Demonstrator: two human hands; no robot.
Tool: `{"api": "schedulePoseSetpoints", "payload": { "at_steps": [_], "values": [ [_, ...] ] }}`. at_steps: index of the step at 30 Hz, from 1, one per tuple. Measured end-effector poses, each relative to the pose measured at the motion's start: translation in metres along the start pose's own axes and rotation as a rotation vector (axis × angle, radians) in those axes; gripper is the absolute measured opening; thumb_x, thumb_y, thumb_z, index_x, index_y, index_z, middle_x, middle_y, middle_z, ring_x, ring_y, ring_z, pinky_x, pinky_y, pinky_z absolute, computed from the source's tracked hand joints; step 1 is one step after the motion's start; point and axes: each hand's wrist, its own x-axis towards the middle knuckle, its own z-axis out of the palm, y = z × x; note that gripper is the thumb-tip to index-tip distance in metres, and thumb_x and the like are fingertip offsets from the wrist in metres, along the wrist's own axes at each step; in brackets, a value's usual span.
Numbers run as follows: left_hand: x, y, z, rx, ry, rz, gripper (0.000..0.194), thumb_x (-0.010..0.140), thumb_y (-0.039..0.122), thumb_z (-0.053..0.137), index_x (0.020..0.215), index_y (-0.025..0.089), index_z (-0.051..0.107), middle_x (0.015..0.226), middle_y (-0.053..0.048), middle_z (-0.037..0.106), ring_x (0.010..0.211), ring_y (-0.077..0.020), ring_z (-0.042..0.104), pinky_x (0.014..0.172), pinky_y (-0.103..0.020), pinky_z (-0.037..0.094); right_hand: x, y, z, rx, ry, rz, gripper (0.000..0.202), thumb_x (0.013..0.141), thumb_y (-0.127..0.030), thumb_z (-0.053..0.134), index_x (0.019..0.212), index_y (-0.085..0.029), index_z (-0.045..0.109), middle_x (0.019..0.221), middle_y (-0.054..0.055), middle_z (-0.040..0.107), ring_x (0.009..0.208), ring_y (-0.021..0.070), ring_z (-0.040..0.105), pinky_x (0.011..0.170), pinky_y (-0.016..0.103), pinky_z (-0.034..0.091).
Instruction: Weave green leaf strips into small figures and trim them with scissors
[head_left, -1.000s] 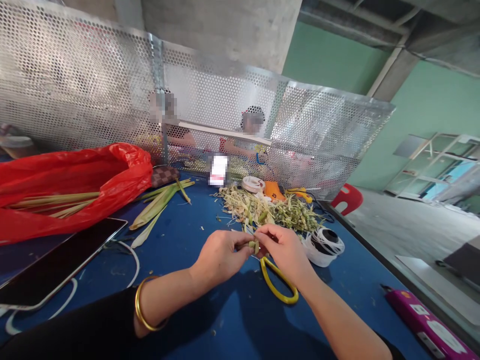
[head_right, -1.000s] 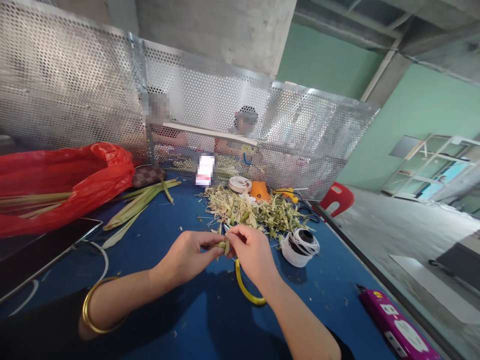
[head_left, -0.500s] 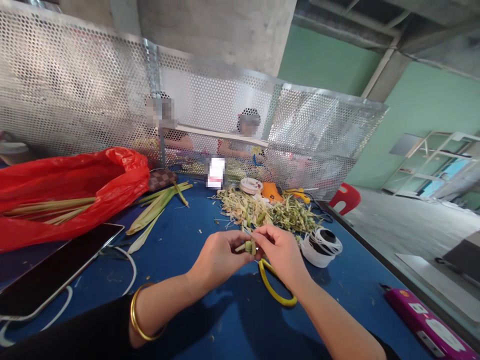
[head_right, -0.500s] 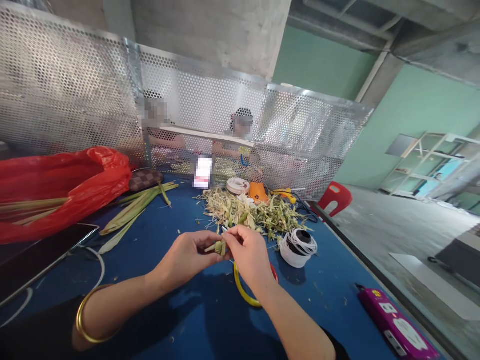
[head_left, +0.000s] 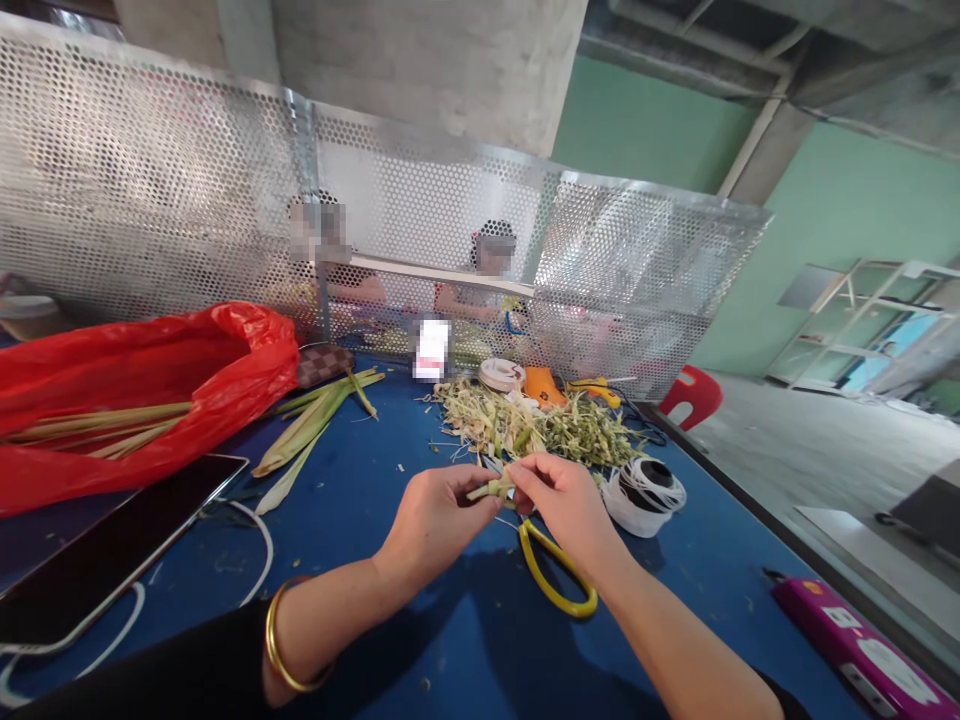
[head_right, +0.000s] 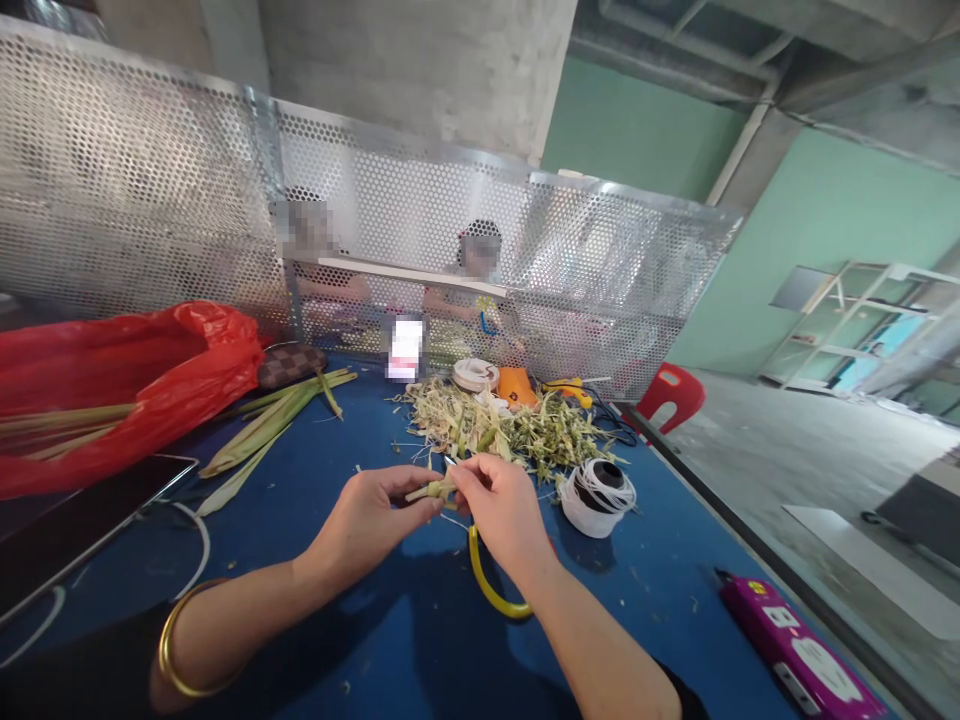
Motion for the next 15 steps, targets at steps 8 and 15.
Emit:
{"api": "schedulePoseSetpoints", "payload": {
  "at_steps": [8,15],
  "values": [
    [0.000,-0.009,0.000,-0.005,-0.001,-0.025,0.023,0.075,0.028,0.055,0.087,0.020,0.073,0.065,0.003,0.068,0.058,-0.0134,0.057,0.053,-0.021,0.038,-0.001,0.004,0.000,-0.099,0.004,-0.075,0.025,0.079,-0.040,0.057,0.069,-0.019,0.066,0.058,-0.002,0.055,0.055,0.0134,0.047,0.051,0.024,0.034],
    [0.005,-0.012,0.001,-0.193,-0.186,-0.089,0.019,0.073,0.028,0.060,0.083,0.017,0.072,0.062,0.001,0.064,0.059,-0.0131,0.056,0.058,-0.022,0.042,0.000,-0.003,-0.003,0.099,-0.022,0.067,0.012,0.068,-0.026,0.062,0.063,-0.016,0.067,0.058,-0.002,0.058,0.060,0.0135,0.049,0.059,0.024,0.037]
  ]
}}
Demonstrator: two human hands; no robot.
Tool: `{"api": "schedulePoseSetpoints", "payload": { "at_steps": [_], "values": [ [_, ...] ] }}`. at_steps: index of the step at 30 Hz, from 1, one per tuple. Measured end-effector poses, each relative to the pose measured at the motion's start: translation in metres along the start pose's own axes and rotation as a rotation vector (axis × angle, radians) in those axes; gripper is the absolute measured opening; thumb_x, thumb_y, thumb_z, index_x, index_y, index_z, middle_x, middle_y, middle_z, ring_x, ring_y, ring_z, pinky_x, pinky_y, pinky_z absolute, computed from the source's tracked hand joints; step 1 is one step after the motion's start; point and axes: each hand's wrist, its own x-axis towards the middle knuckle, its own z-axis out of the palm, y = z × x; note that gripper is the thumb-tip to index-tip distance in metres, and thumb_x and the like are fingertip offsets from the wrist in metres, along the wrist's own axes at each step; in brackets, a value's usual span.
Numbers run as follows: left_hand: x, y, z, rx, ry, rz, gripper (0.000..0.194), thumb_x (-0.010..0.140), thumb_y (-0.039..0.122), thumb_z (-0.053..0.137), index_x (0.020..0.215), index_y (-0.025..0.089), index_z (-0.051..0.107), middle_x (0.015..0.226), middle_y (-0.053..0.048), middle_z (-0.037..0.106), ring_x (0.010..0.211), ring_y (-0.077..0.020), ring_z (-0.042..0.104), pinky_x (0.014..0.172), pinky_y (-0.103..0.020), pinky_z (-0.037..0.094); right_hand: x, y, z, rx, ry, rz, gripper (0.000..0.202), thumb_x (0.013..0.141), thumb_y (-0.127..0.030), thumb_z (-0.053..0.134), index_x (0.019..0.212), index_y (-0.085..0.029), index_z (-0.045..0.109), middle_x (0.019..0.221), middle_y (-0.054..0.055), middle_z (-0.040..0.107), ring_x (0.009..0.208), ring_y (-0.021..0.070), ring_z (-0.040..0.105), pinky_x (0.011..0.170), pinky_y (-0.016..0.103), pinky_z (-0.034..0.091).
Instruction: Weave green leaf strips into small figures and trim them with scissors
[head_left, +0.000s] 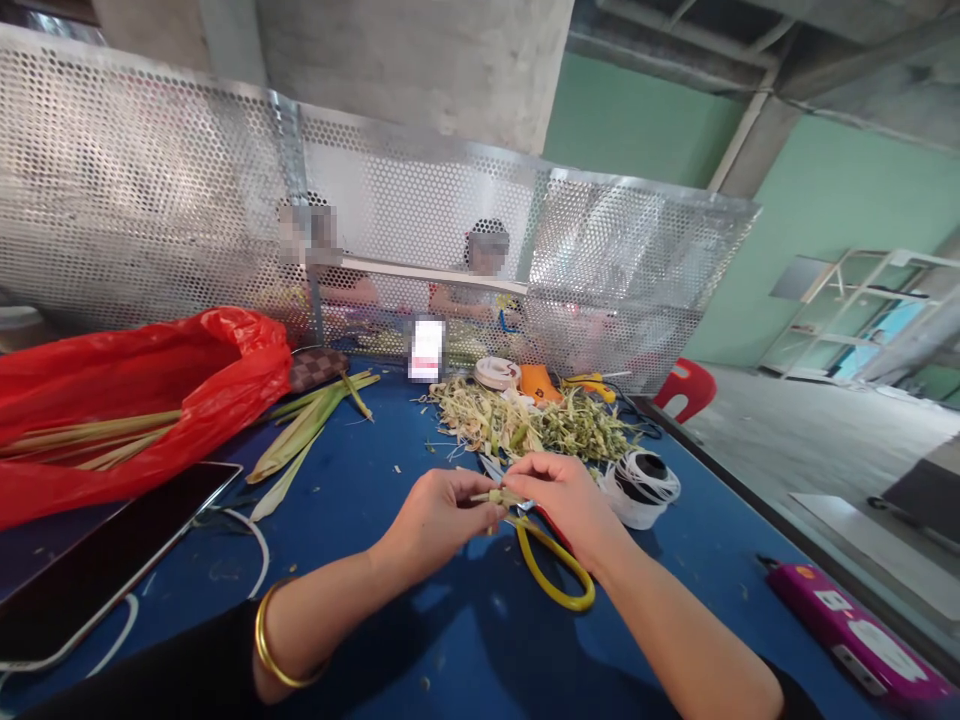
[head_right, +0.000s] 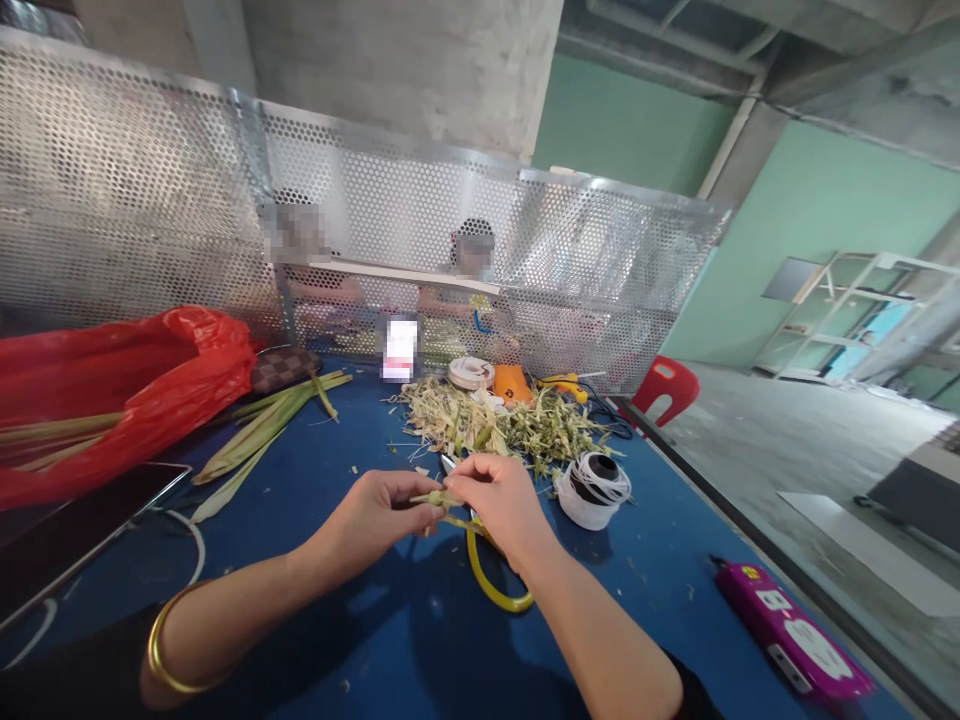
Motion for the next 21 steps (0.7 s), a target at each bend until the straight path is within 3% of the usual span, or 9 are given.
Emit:
{"api": "schedulePoseSetpoints", "payload": {
  "at_steps": [4,8,12,16,21],
  "values": [
    [0.001,0.005,-0.003,-0.004,-0.068,-0.002,0.018,0.073,0.028,0.061,0.081,0.017,0.072,0.061,0.001,0.064,0.059,-0.0121,0.056,0.059,-0.022,0.042,0.000,-0.001,0.002,0.118,0.041,0.041,0.012,0.062,-0.023,0.063,0.053,-0.016,0.064,0.052,-0.002,0.057,0.054,0.0124,0.048,0.056,0.025,0.038],
    [-0.001,0.014,-0.008,0.052,-0.159,0.010,0.023,0.074,0.029,0.061,0.091,0.020,0.074,0.067,0.000,0.067,0.063,-0.0131,0.057,0.063,-0.023,0.044,0.000,0.002,0.005,0.318,0.069,0.146,0.012,0.058,-0.023,0.067,0.052,-0.015,0.062,0.045,-0.002,0.053,0.045,0.0104,0.045,0.047,0.024,0.035],
    [-0.001,0.017,-0.011,0.110,-0.215,-0.002,0.022,0.076,0.029,0.060,0.089,0.020,0.075,0.069,-0.002,0.070,0.067,-0.0153,0.061,0.067,-0.025,0.047,0.000,0.003,0.008,0.374,0.147,0.130,0.013,0.057,-0.023,0.069,0.052,-0.014,0.062,0.046,-0.003,0.052,0.045,0.0087,0.043,0.047,0.023,0.033],
    [0.001,0.018,-0.008,0.008,-0.186,-0.048,0.016,0.073,0.028,0.064,0.080,0.017,0.075,0.068,-0.003,0.071,0.066,-0.0147,0.062,0.070,-0.026,0.048,0.000,0.003,0.012,0.375,0.171,0.102,0.015,0.060,-0.025,0.069,0.053,-0.014,0.061,0.046,-0.004,0.049,0.048,0.0082,0.040,0.048,0.023,0.032],
    [0.001,0.020,-0.006,-0.149,-0.154,-0.211,0.019,0.070,0.032,0.069,0.079,0.015,0.072,0.066,-0.004,0.071,0.062,-0.0140,0.063,0.071,-0.028,0.050,0.001,0.004,0.014,0.400,0.090,0.117,0.017,0.063,-0.028,0.067,0.056,-0.014,0.060,0.047,-0.004,0.051,0.046,0.0082,0.042,0.048,0.023,0.033]
  ]
}}
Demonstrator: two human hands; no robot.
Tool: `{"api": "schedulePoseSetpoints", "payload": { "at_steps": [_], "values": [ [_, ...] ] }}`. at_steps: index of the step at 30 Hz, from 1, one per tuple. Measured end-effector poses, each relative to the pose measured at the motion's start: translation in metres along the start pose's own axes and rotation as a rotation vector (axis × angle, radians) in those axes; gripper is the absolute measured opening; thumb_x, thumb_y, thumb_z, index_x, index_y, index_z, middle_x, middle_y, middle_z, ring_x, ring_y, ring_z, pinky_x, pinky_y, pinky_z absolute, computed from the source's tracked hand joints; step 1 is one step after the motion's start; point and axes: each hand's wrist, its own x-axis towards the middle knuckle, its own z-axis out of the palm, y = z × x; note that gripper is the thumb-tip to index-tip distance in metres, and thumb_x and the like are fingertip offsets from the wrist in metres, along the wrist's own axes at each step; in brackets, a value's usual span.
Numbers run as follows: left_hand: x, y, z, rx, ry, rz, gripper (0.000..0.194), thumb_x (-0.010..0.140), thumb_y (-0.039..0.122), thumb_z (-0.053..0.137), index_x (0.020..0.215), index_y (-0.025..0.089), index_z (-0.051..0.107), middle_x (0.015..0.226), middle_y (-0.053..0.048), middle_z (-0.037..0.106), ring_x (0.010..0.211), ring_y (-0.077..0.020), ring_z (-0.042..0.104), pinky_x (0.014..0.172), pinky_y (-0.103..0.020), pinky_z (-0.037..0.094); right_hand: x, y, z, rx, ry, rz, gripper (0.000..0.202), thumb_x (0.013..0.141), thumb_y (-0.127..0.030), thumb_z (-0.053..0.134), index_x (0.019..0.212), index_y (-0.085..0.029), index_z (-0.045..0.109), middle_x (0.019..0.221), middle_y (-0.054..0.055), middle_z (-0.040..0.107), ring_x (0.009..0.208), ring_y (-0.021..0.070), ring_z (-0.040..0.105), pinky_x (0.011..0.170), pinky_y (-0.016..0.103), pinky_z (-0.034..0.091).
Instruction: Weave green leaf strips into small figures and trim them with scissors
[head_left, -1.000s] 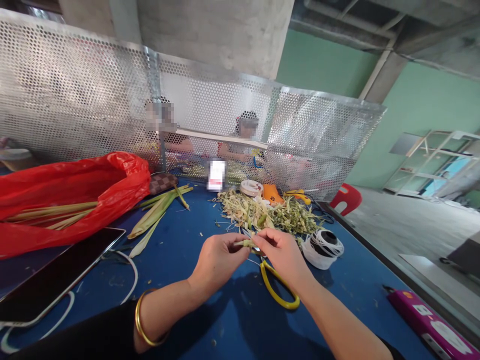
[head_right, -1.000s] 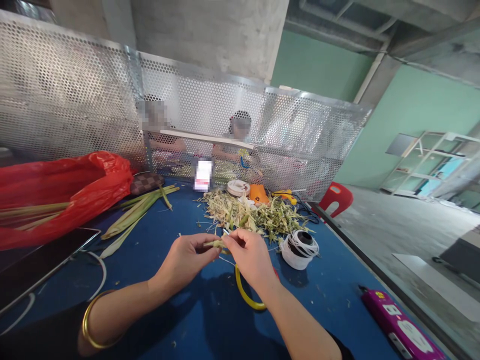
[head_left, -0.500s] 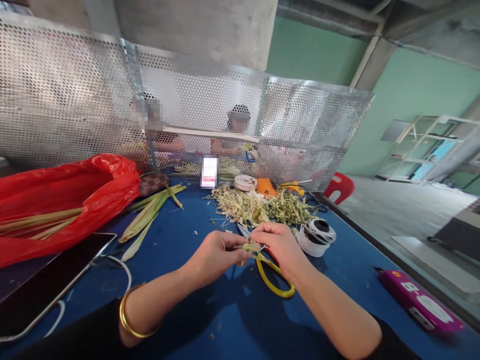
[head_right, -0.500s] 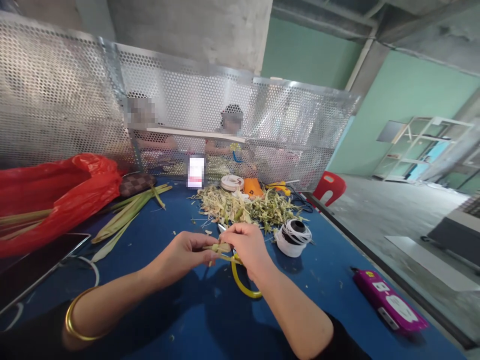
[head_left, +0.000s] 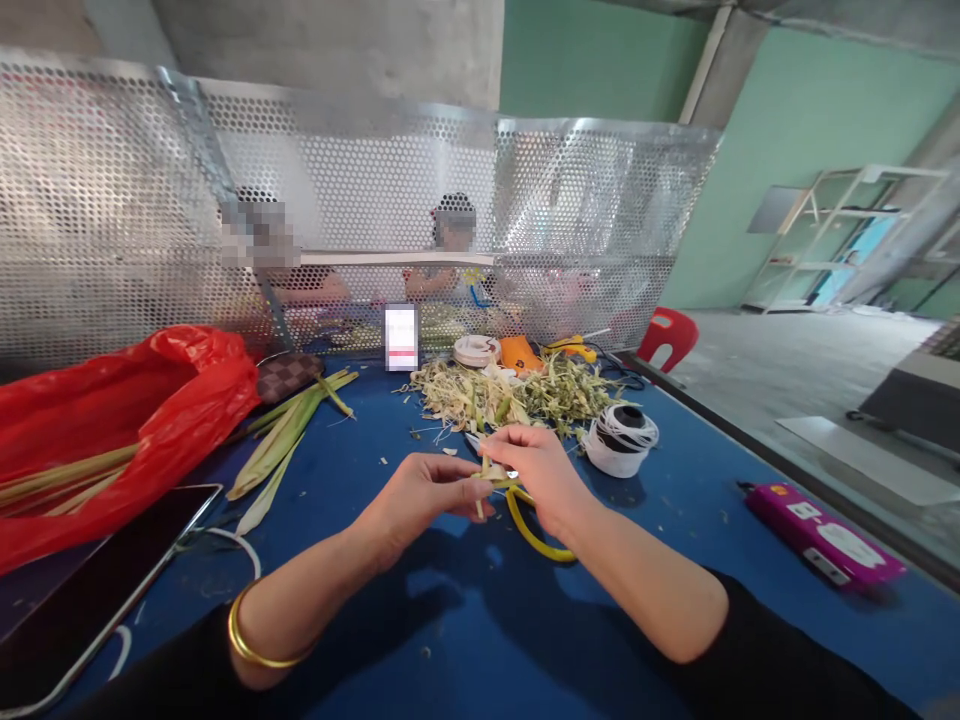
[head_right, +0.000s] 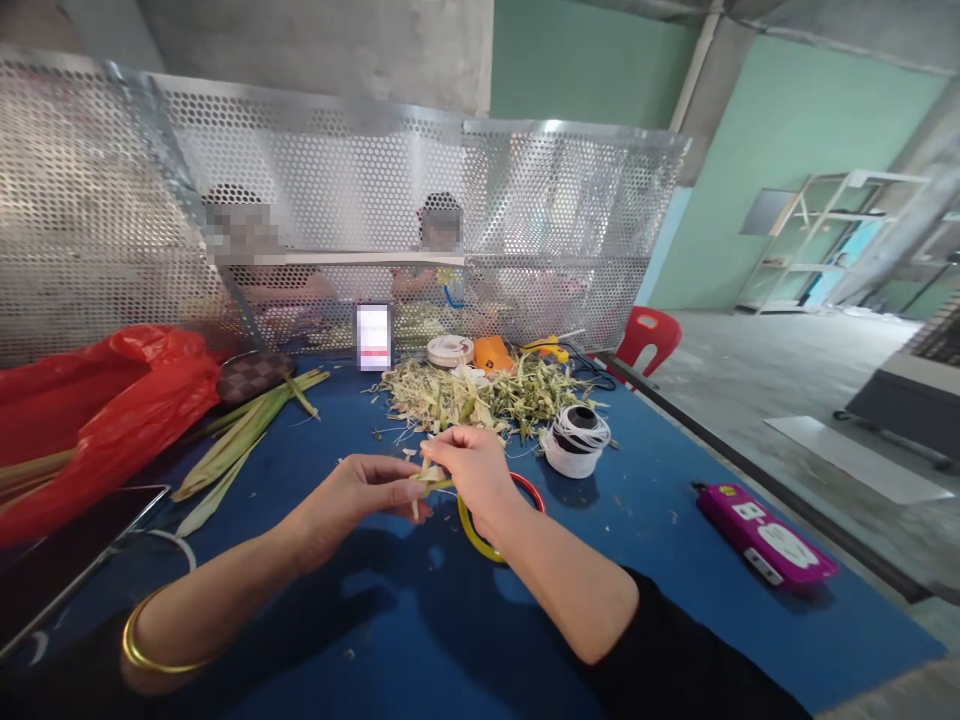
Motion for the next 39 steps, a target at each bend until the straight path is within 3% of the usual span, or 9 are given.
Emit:
{"api": "schedulePoseSetpoints", "payload": {
  "at_steps": [4,8,13,18,21,26,29,35,39],
  "values": [
    [0.000,-0.002,0.001,-0.038,-0.046,-0.107,0.017,0.069,0.031,0.071,0.072,0.014,0.066,0.061,-0.004,0.070,0.058,-0.0144,0.064,0.069,-0.030,0.051,0.000,0.000,0.000,-0.036,-0.127,-0.029,0.017,0.065,-0.026,0.066,0.056,-0.014,0.059,0.049,-0.003,0.053,0.047,0.0080,0.044,0.047,0.021,0.034],
    [0.000,-0.003,0.001,-0.044,-0.081,-0.080,0.015,0.072,0.029,0.068,0.073,0.014,0.067,0.060,-0.003,0.069,0.057,-0.0124,0.062,0.067,-0.027,0.050,0.001,-0.001,-0.003,-0.062,-0.175,-0.045,0.015,0.067,-0.026,0.065,0.059,-0.014,0.060,0.050,-0.003,0.055,0.046,0.0079,0.045,0.047,0.021,0.036],
    [0.000,-0.001,-0.001,0.011,-0.096,-0.078,0.020,0.072,0.033,0.068,0.073,0.013,0.070,0.066,-0.005,0.071,0.063,-0.0138,0.064,0.070,-0.027,0.050,0.003,0.002,-0.003,-0.135,-0.140,-0.087,0.016,0.067,-0.026,0.064,0.058,-0.015,0.059,0.050,-0.003,0.053,0.047,0.0083,0.045,0.046,0.021,0.035],
    [-0.001,0.001,-0.002,0.062,-0.121,-0.034,0.020,0.074,0.033,0.067,0.075,0.014,0.072,0.069,-0.006,0.072,0.065,-0.0150,0.065,0.072,-0.028,0.051,0.005,0.013,0.001,-0.199,0.029,-0.185,0.018,0.071,-0.027,0.061,0.057,-0.017,0.057,0.050,-0.003,0.051,0.047,0.0096,0.044,0.045,0.022,0.034],
    [-0.002,0.001,0.000,0.050,-0.081,-0.042,0.019,0.074,0.033,0.067,0.073,0.014,0.072,0.068,-0.006,0.072,0.064,-0.0146,0.065,0.071,-0.027,0.051,0.005,0.014,0.001,-0.257,0.088,-0.244,0.016,0.072,-0.026,0.060,0.059,-0.017,0.059,0.053,-0.002,0.054,0.049,0.0104,0.046,0.046,0.022,0.035],
    [-0.001,0.000,0.004,-0.099,0.104,-0.089,0.018,0.070,0.031,0.071,0.077,0.014,0.072,0.068,-0.005,0.073,0.064,-0.0145,0.066,0.076,-0.027,0.052,0.006,0.002,-0.004,-0.309,-0.015,-0.322,0.019,0.077,-0.033,0.058,0.071,-0.016,0.065,0.061,-0.001,0.057,0.056,0.0116,0.048,0.052,0.023,0.037],
    [0.001,-0.001,0.003,-0.176,0.203,-0.092,0.022,0.068,0.032,0.073,0.080,0.014,0.072,0.073,-0.007,0.074,0.065,-0.0155,0.067,0.076,-0.028,0.053,0.006,-0.003,-0.008,-0.422,0.000,-0.339,0.020,0.078,-0.036,0.058,0.075,-0.017,0.066,0.064,0.000,0.059,0.058,0.0127,0.049,0.054,0.024,0.037],
    [0.003,-0.003,0.001,-0.201,0.188,-0.114,0.024,0.067,0.034,0.074,0.077,0.012,0.071,0.071,-0.009,0.074,0.064,-0.0173,0.068,0.075,-0.031,0.053,0.005,0.003,-0.010,-0.602,0.133,-0.368,0.017,0.076,-0.028,0.061,0.062,-0.019,0.061,0.055,-0.003,0.054,0.053,0.0126,0.046,0.052,0.025,0.034],
    [0.002,-0.004,0.002,-0.250,0.197,-0.099,0.024,0.066,0.034,0.074,0.078,0.013,0.071,0.072,-0.010,0.074,0.066,-0.0182,0.068,0.076,-0.031,0.052,0.005,0.006,-0.012,-0.642,0.170,-0.483,0.012,0.080,-0.028,0.058,0.073,-0.019,0.063,0.071,0.001,0.061,0.065,0.0157,0.054,0.061,0.027,0.041]
  ]
}}
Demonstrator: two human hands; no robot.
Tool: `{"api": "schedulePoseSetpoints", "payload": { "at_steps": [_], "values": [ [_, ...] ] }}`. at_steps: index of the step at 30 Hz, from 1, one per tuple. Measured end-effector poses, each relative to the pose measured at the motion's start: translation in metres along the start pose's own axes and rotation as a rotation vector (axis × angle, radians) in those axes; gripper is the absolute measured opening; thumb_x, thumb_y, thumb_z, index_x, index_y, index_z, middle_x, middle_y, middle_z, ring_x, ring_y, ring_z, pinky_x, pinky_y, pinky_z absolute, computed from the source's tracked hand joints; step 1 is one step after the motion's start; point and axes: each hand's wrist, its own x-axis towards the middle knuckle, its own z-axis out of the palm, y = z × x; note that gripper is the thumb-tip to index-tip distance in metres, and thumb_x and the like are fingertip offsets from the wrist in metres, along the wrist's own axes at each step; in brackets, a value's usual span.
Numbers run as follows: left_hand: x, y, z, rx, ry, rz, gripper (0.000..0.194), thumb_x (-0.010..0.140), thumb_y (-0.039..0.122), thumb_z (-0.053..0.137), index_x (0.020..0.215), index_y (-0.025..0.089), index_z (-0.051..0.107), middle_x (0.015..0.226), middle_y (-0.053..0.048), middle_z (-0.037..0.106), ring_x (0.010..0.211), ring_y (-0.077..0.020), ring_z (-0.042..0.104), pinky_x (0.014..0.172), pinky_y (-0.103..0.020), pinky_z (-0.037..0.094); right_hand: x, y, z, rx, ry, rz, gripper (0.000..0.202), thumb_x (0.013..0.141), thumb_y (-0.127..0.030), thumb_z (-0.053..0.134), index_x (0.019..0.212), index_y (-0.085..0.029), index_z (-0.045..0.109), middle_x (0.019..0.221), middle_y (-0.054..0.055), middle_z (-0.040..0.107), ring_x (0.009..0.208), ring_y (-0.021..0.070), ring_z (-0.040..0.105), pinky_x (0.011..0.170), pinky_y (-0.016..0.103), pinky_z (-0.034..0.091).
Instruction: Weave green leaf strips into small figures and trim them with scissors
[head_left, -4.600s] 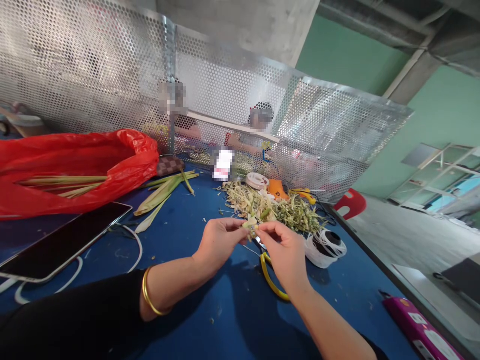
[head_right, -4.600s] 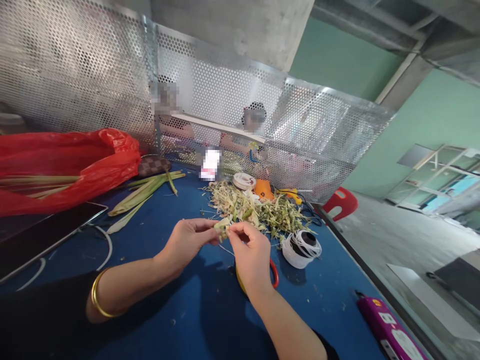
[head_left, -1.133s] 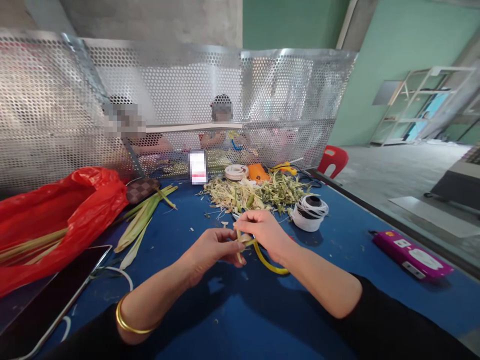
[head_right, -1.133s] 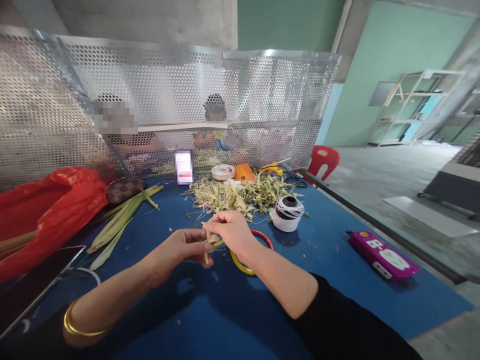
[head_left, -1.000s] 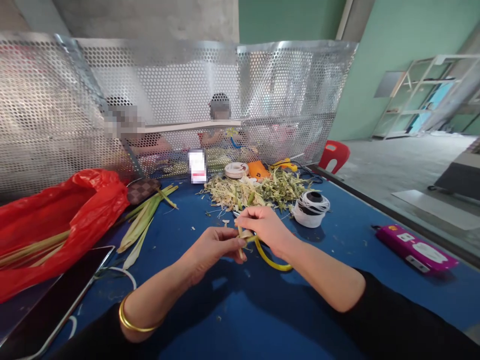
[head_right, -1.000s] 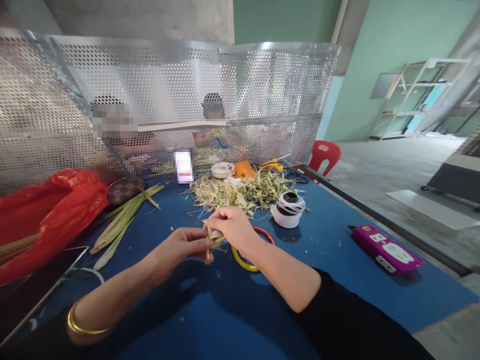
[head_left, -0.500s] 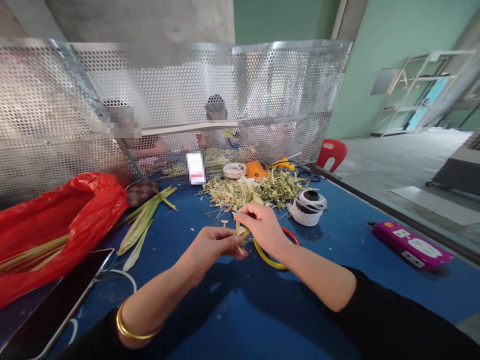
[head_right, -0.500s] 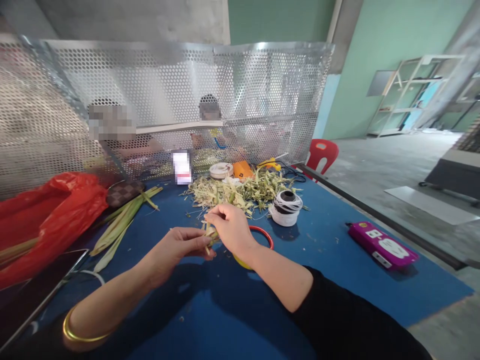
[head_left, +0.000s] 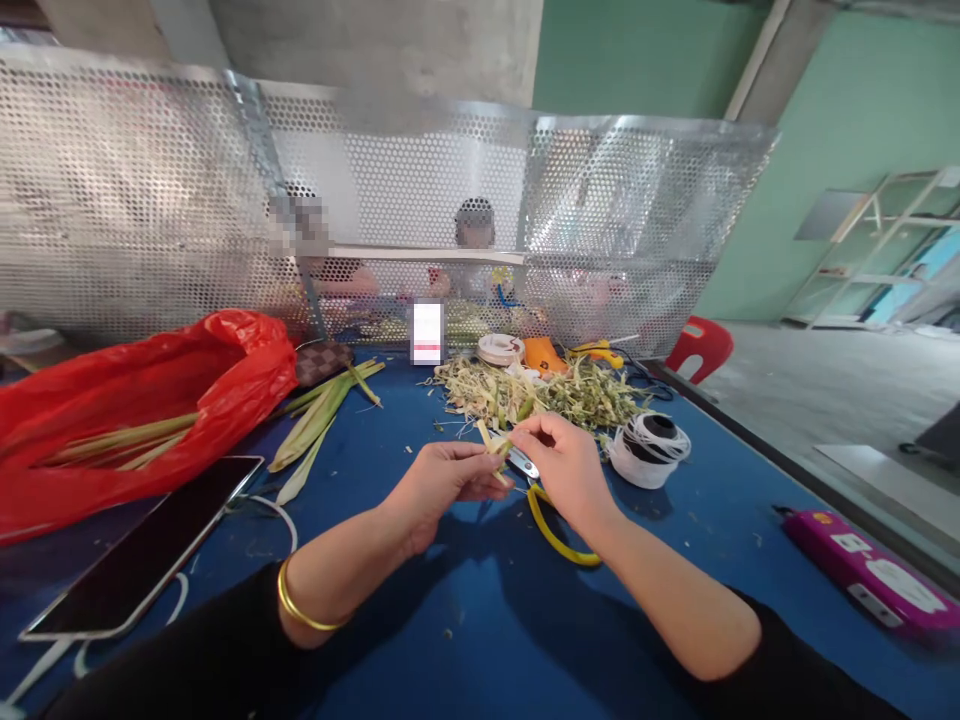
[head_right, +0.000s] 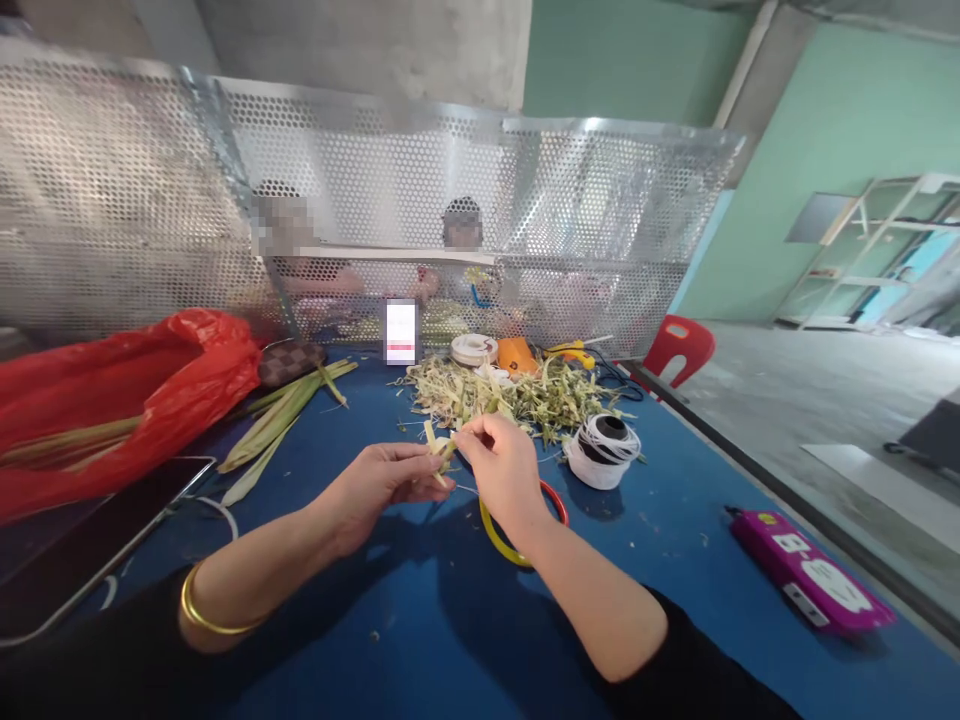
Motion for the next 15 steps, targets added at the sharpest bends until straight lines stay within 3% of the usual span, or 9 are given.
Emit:
{"api": "schedulePoseSetpoints", "payload": {
  "at_steps": [4,8,15],
  "values": [
    [0.000,0.000,-0.002,-0.098,0.074,-0.005,0.025,0.067,0.036,0.073,0.076,0.014,0.069,0.072,-0.008,0.073,0.069,-0.0177,0.068,0.074,-0.030,0.051,-0.004,-0.006,-0.004,-0.216,0.096,-0.265,0.012,0.084,-0.030,0.056,0.086,-0.020,0.061,0.084,0.005,0.060,0.079,0.0189,0.056,0.073,0.031,0.043],
    [0.002,-0.002,-0.001,-0.126,0.105,0.030,0.021,0.067,0.034,0.072,0.073,0.014,0.069,0.065,-0.003,0.069,0.060,-0.0117,0.063,0.068,-0.025,0.049,-0.015,-0.013,0.000,-0.480,-0.076,-0.546,0.010,0.084,-0.026,0.057,0.077,-0.019,0.060,0.075,0.003,0.060,0.074,0.0189,0.055,0.077,0.034,0.039],
    [0.003,-0.007,0.003,-0.119,0.100,0.061,0.021,0.067,0.037,0.071,0.069,0.016,0.068,0.061,-0.002,0.068,0.059,-0.0124,0.063,0.066,-0.026,0.048,-0.022,-0.011,0.006,-0.539,-0.073,-0.616,0.016,0.086,-0.015,0.051,0.077,-0.018,0.064,0.073,0.004,0.059,0.073,0.0180,0.053,0.078,0.033,0.037]
  ]
}}
